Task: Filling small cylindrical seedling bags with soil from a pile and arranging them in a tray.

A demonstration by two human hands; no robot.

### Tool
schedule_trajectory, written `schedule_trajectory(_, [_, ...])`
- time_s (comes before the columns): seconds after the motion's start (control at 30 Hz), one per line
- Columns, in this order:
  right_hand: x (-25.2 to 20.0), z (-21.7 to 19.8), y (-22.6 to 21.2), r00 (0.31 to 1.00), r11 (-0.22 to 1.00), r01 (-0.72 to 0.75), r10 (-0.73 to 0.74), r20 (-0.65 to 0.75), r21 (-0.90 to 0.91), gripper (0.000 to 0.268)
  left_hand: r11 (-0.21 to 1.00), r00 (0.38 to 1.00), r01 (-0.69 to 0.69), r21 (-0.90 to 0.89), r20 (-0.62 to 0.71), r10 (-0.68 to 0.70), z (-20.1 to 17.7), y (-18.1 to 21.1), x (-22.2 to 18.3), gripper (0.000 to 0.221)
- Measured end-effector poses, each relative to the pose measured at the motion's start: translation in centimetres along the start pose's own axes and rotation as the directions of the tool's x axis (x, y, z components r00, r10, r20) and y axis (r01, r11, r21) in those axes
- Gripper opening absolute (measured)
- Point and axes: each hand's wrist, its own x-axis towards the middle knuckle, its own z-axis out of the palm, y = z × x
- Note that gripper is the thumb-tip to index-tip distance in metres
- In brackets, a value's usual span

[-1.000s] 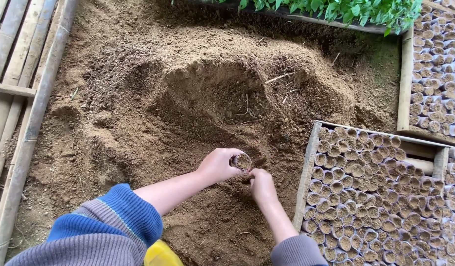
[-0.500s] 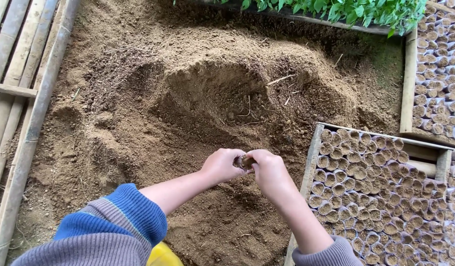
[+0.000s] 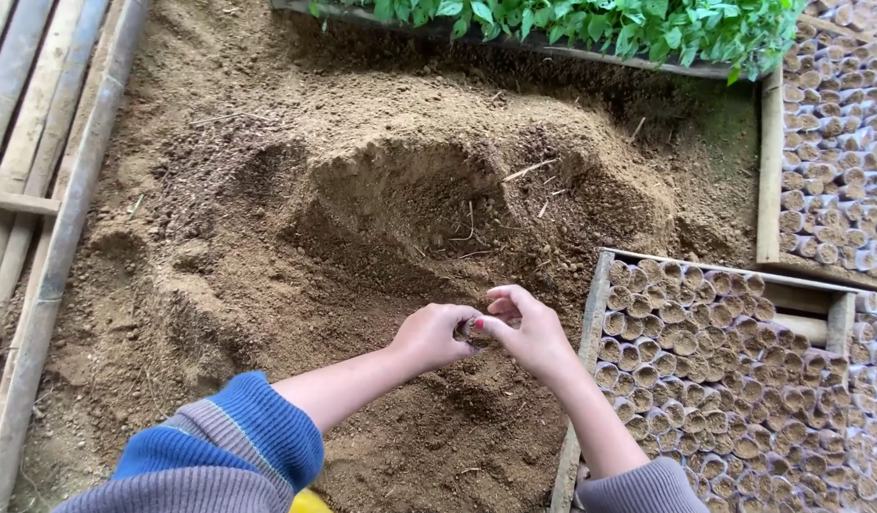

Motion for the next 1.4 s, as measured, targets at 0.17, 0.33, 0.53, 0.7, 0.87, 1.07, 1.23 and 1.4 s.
schedule_trajectory(0.17, [0.3,-0.6,0.5,0.999,0.998,-0.039,0.04,0.006,-0.058,0.056,0.999,1.0,0.012,-0.035,0.023,-0.011,1.7,-0.4,1.6,0.027])
schedule_trajectory(0.33, [-0.2,-3.5,0.6,0.992,0.979,-0.113,0.12,0.03,-0.172,0.041,0.996,0.999,-0.023,-0.09,0.022,0.025,3.4,1.1,3.1,0.029])
schedule_trajectory(0.53, [-3.0,-7.4,1.9,0.943,0.882,-0.329,0.288,0.169,0.338,0.053,0.98,0.987,-0.156,-0.123,0.009,0.158,3.2,5.8,2.7,0.033])
schedule_trajectory(0.7, [-5.0,-8.9,4.2,0.932,0.793,-0.352,0.245,0.268,0.497,0.049,0.968,0.972,-0.23,-0.101,-0.072,0.223,4.0,8.6,0.6,0.042])
schedule_trajectory(0.87, [-6.3,-10.0,4.5,0.944,0.805,-0.301,0.175,0.279,0.512,0.049,0.964,0.949,-0.264,0.03,-0.173,0.265,5.5,11.1,-0.9,0.04])
schedule_trajectory(1.07, [-5.1,-10.6,9.0,0.938,0.756,-0.325,0.18,0.296,0.569,0.046,0.981,0.952,-0.188,-0.037,-0.252,0.173,9.9,11.9,-0.9,0.053])
schedule_trajectory(1.23, [-3.8,-11.3,13.8,0.95,0.806,-0.282,0.158,0.27,0.521,0.049,0.965,0.917,-0.105,-0.242,-0.399,-0.001,14.7,11.9,1.1,0.049])
schedule_trajectory(1.4, [-5.1,-14.8,11.6,0.949,0.887,-0.26,0.161,0.273,0.381,0.048,0.893,0.836,-0.156,-0.422,-0.538,-0.108,18.5,13.3,2.3,0.044])
